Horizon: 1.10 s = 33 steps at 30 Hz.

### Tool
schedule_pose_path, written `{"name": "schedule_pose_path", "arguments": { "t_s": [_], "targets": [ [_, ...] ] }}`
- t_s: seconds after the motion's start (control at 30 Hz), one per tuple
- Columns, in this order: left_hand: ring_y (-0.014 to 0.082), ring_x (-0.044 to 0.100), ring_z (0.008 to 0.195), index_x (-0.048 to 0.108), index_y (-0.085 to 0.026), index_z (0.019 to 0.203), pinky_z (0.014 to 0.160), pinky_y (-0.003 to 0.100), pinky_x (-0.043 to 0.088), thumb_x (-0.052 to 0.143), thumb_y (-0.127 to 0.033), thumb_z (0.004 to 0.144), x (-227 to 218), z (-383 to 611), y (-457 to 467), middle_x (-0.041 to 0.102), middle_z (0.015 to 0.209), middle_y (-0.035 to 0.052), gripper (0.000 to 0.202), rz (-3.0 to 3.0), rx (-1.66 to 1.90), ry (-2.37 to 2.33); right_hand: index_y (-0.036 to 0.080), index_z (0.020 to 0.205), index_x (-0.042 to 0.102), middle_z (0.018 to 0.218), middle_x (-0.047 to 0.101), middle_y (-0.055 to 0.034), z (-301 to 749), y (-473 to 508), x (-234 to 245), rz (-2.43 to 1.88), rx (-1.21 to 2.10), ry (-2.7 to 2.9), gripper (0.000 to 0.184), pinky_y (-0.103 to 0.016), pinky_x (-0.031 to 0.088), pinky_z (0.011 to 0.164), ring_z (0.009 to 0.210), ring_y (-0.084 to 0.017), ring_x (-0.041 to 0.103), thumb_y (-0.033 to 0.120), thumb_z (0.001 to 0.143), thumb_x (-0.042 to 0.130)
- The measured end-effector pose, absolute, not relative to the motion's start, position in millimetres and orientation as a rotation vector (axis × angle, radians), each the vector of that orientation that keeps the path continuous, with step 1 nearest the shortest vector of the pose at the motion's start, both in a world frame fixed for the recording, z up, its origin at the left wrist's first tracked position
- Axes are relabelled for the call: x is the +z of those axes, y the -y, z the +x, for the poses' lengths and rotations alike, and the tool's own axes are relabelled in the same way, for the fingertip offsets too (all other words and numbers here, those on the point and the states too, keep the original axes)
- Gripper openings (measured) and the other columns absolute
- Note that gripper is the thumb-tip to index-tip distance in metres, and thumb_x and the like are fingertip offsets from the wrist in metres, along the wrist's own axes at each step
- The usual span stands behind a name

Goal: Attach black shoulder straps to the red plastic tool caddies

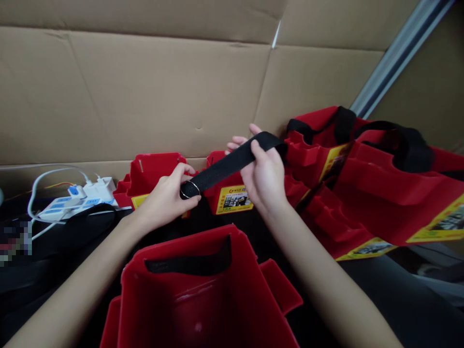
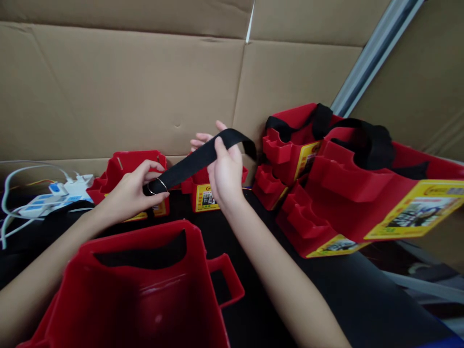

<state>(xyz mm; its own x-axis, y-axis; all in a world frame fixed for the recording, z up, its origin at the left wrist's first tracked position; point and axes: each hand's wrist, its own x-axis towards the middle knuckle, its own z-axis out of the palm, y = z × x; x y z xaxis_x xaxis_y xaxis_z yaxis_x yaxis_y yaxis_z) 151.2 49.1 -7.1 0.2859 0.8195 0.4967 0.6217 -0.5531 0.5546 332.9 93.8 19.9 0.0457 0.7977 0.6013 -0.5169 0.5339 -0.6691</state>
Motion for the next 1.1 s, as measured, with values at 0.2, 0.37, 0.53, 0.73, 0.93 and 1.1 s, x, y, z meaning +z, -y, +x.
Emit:
{"name": "schedule_pose_path", "arguments": {
  "t_s": [0.2, 0.37, 0.53, 0.73, 0.93, 1.1],
  "targets": [
    [0.0213, 0.066, 0.090, 0.043, -0.022, 0.104, 0.071, 0.031, 0.051, 0.063, -0.019, 0.071, -8.2, 146.7, -50.7, 0.068, 0.105, 0.0071, 0.039, 2.340, 0.953, -1.321, 0.025, 0.098, 0.048, 0.066, 0.038, 0.0060, 368.7, -104.4, 44.5, -0.361, 0.915, 0.920, 0.014, -0.022, 0.045, 0.062, 0.050, -0.006, 0.042, 0.018, 0.088, 0.040],
    [0.0222, 0.064, 0.095, 0.044, -0.023, 0.107, 0.073, 0.033, 0.051, 0.061, -0.019, 0.074, -10.4, 145.5, -50.9, 0.065, 0.108, 0.0069, 0.038, 2.375, 0.858, -1.292, 0.027, 0.105, 0.053, 0.063, 0.029, 0.0037, 382.7, -89.8, 58.5, -0.390, 0.924, 1.159, 0.041, -0.023, 0.034, 0.050, 0.048, -0.010, 0.031, 0.054, 0.092, 0.025],
    [0.0202, 0.064, 0.095, 0.043, -0.023, 0.108, 0.077, 0.032, 0.051, 0.062, -0.014, 0.071, -13.8, 149.3, -51.3, 0.065, 0.111, 0.0059, 0.043, 2.395, 0.896, -1.263, 0.020, 0.091, 0.059, 0.065, 0.035, 0.0013, 361.0, -67.9, 51.2, -0.489, 0.914, 1.759, 0.058, -0.025, 0.034, 0.056, 0.058, -0.012, 0.038, 0.068, 0.085, 0.027],
    [0.0208, 0.066, 0.088, 0.042, -0.022, 0.113, 0.070, 0.029, 0.050, 0.063, -0.015, 0.070, -10.1, 150.2, -48.9, 0.067, 0.099, 0.0033, 0.048, 2.386, 0.993, -1.315, 0.017, 0.079, 0.052, 0.073, 0.052, 0.0019, 339.2, -64.8, 30.4, -0.687, 0.632, 2.314, 0.014, -0.022, 0.036, 0.063, 0.067, -0.010, 0.047, 0.030, 0.084, 0.056],
    [0.0188, 0.065, 0.079, 0.043, -0.023, 0.113, 0.063, 0.027, 0.048, 0.064, -0.025, 0.073, -7.1, 150.3, -47.1, 0.065, 0.096, 0.0027, 0.046, 2.405, 1.024, -1.384, 0.013, 0.084, 0.060, 0.067, 0.061, -0.0009, 334.5, -68.8, 21.3, -0.766, 0.902, 2.380, 0.023, -0.021, 0.036, 0.052, 0.048, -0.006, 0.045, 0.029, 0.090, 0.045],
    [0.0210, 0.065, 0.089, 0.040, -0.023, 0.115, 0.072, 0.031, 0.049, 0.064, -0.031, 0.076, -9.6, 150.7, -49.4, 0.066, 0.099, 0.0041, 0.047, 2.325, 1.061, -1.264, 0.012, 0.082, 0.066, 0.052, 0.056, 0.0020, 334.4, -67.5, 22.5, -0.926, 0.891, 2.317, 0.024, -0.019, 0.032, 0.044, 0.039, -0.005, 0.041, 0.029, 0.087, 0.049]
  ]
}}
